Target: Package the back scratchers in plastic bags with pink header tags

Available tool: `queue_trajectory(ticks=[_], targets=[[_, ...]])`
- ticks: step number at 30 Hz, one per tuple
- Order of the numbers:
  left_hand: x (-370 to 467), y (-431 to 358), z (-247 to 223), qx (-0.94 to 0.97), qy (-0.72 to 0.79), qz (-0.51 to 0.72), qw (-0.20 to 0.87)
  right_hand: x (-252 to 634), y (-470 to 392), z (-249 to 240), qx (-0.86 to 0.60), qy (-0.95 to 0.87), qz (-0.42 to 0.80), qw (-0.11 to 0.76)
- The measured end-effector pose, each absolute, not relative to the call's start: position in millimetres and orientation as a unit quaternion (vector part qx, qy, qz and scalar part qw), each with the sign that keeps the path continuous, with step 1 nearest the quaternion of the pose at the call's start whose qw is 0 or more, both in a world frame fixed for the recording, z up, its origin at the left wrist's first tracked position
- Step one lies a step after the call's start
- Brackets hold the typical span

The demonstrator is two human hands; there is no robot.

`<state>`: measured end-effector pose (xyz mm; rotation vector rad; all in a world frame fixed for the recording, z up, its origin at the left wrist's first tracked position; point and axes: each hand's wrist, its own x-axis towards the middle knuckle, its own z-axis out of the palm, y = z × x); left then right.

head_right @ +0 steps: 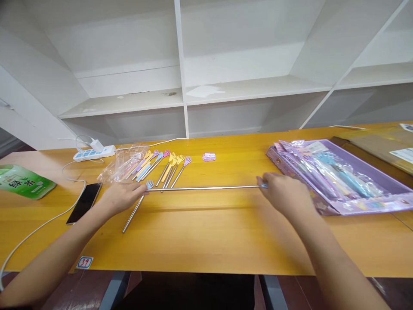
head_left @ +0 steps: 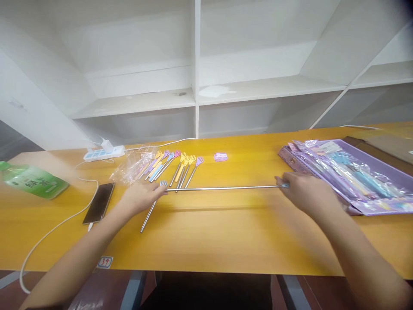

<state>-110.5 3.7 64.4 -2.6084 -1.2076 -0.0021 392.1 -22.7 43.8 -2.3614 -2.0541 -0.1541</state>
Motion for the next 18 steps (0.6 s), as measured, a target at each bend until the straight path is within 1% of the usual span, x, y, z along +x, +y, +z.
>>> queue_trajectory(ticks=[2,4,7,9,11,13,16,18], targets=[[-75,2,61,-0.894,-0.426,0.02,0.137,346,-20,44,-0.72,-0.691,-0.055,0.026],[-39,0,56,-0.898,-0.415,0.052,0.135,295,-21,43,-0.72,-0.689,-0.062,0.046],[0,-2,46,-0.914,-0.382,0.062,0.126,232,-27,40,-0.685,-0.727,-0.019,0.042],[11,-1,38,-0.923,-0.363,0.051,0.121,210,-31,40,-0.671,-0.74,-0.011,0.033],[10,1,31,-0.927,-0.354,0.04,0.117,206,-33,41,-0.659,-0.751,0.015,0.039],[2,5,27,-0.928,-0.353,0.027,0.112,217,-34,44,-0.616,-0.78,0.069,0.089],[-12,4,28,-0.93,-0.358,0.008,0.09,243,-38,49,-0.495,-0.825,0.171,0.21],[-18,0,32,-0.932,-0.355,0.001,0.071,256,-40,49,-0.438,-0.825,0.233,0.27]])
